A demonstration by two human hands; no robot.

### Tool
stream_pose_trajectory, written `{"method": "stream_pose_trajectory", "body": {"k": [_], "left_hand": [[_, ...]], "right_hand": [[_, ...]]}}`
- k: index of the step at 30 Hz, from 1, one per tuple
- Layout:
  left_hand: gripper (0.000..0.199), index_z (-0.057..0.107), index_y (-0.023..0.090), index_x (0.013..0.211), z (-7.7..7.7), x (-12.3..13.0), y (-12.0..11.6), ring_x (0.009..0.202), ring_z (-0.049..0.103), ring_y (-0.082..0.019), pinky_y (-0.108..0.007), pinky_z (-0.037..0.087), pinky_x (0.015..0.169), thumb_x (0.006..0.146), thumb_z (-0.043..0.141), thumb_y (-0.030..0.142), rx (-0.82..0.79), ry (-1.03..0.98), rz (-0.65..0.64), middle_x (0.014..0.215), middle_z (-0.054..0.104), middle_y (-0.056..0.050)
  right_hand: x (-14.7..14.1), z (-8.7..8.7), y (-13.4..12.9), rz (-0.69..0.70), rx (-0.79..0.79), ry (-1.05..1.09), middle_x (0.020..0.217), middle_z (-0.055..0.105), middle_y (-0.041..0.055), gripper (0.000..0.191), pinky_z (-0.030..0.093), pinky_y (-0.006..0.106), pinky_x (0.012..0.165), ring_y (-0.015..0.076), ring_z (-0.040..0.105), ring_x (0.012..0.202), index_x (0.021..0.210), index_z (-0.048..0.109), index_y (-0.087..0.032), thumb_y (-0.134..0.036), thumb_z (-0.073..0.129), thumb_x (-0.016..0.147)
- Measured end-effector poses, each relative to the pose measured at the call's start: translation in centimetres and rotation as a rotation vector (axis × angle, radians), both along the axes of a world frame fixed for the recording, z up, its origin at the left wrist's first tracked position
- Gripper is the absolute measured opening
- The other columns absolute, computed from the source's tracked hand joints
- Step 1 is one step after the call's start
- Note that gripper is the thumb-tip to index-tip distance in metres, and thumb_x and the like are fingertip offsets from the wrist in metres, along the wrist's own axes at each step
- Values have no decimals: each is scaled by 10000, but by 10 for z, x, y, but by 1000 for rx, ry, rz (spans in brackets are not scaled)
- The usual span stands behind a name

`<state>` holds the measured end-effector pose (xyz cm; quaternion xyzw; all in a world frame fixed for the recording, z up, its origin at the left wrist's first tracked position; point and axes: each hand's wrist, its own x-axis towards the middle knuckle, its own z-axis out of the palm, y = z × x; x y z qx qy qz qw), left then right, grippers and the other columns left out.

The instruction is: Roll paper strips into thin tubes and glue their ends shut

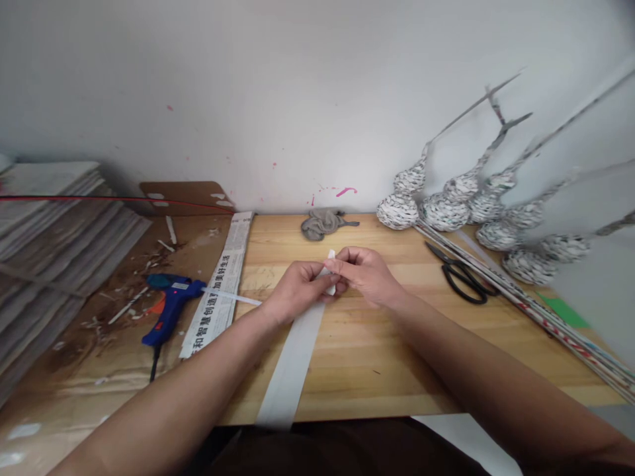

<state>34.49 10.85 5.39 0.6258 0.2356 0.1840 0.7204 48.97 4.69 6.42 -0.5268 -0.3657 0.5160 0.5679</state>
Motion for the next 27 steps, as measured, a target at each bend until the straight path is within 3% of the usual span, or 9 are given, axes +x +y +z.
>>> {"method": "stream_pose_trajectory", "body": {"k": [5,17,23,27], "left_hand": [[300,709,118,868,0,0,1,798,624,-160,-265,510,715,798,654,405,-32,0,3,838,694,-69],[295,728,132,872,0,-1,-1,889,650,-188,-305,506,827,807,648,408,-12,34,-51,901,721,-89],[311,723,123,869,-1,0,1,861,651,-177,-292,511,797,798,655,419,-25,30,-57,904,720,-98],[254,722,124,860,0,1,1,825,647,-167,-277,503,772,775,685,361,0,55,-63,869,718,-82]], "right_hand": [[5,3,-1,90,15,-51,608,642,8,344,494,238,476,101,570,467,867,683,-133,-421,758,693],[1,1,-1,4,30,-21,515,600,-27,303,440,214,368,96,525,379,689,610,-160,-404,787,652],[5,8,-2,111,7,-94,554,619,-12,323,452,209,428,96,561,438,846,685,-144,-424,751,700],[6,6,-2,67,0,-108,521,591,-22,310,429,203,402,82,524,411,755,674,-139,-428,761,686]]}}
